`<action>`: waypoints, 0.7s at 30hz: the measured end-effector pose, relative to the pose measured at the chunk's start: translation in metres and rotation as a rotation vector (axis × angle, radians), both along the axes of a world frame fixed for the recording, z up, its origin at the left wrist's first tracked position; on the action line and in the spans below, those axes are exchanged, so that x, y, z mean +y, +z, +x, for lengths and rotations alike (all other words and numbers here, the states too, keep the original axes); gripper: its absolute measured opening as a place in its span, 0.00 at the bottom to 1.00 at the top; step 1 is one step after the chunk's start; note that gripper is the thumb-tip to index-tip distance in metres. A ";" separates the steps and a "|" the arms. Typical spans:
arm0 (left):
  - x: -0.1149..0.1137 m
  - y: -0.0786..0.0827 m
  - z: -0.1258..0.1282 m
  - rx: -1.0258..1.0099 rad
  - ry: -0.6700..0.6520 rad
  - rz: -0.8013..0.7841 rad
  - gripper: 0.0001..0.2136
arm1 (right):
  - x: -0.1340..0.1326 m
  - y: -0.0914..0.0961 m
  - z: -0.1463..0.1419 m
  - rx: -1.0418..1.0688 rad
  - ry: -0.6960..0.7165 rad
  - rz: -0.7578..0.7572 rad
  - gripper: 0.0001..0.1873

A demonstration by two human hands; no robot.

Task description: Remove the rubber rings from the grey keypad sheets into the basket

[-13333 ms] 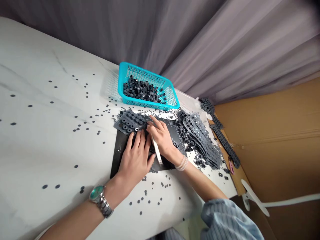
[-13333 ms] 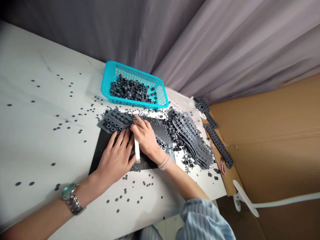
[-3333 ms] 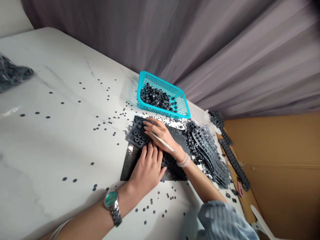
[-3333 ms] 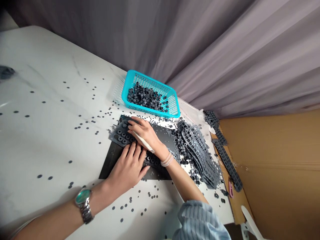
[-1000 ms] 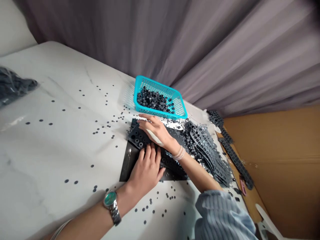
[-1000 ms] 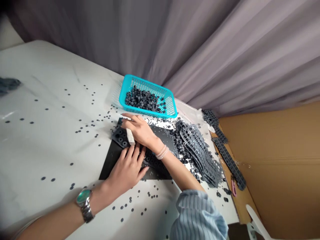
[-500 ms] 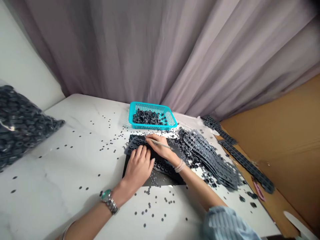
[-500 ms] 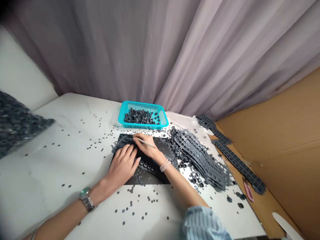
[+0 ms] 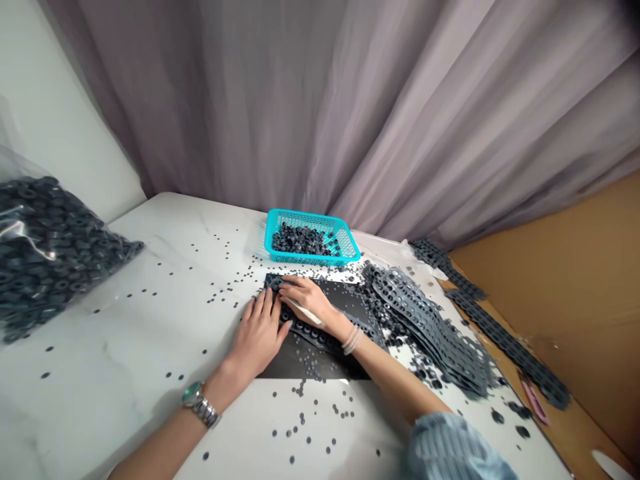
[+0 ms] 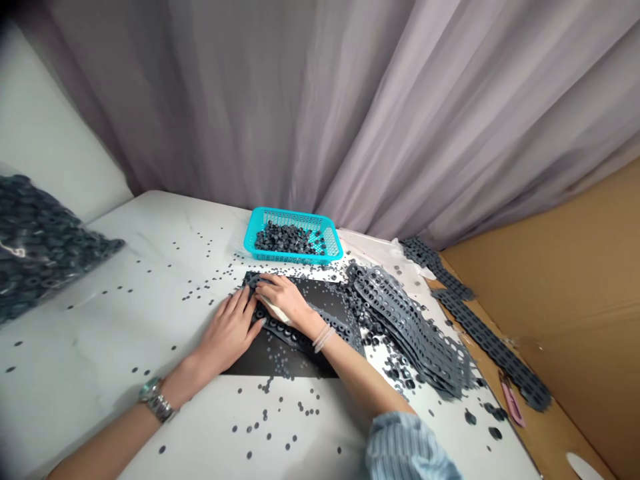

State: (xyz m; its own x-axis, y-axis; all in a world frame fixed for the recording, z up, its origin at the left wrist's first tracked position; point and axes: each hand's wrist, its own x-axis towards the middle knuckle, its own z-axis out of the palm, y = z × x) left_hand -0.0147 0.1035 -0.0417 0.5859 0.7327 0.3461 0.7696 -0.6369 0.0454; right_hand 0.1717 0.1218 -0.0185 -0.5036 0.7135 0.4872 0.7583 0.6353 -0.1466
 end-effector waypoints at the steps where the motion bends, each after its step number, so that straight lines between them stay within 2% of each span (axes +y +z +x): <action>1: 0.000 0.000 0.000 0.002 -0.003 -0.003 0.27 | 0.000 0.000 0.000 -0.009 0.003 -0.007 0.09; 9: -0.001 0.003 -0.002 0.027 -0.022 -0.038 0.29 | 0.006 0.004 0.002 -0.147 0.095 -0.014 0.10; 14: -0.002 0.005 -0.002 0.009 -0.018 -0.046 0.29 | 0.018 0.018 0.001 -0.287 0.173 -0.045 0.10; 19: -0.001 0.007 -0.002 -0.019 -0.024 -0.047 0.29 | 0.028 0.026 0.003 -0.146 0.012 -0.034 0.10; 21: -0.001 0.008 -0.001 -0.011 -0.022 -0.052 0.29 | 0.024 0.024 0.005 -0.076 0.007 -0.050 0.10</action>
State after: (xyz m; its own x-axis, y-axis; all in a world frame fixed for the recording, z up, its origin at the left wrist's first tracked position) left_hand -0.0161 0.1022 -0.0339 0.5984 0.7370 0.3142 0.7548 -0.6502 0.0874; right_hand 0.1768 0.1453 0.0057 -0.5426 0.7326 0.4109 0.7643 0.6335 -0.1203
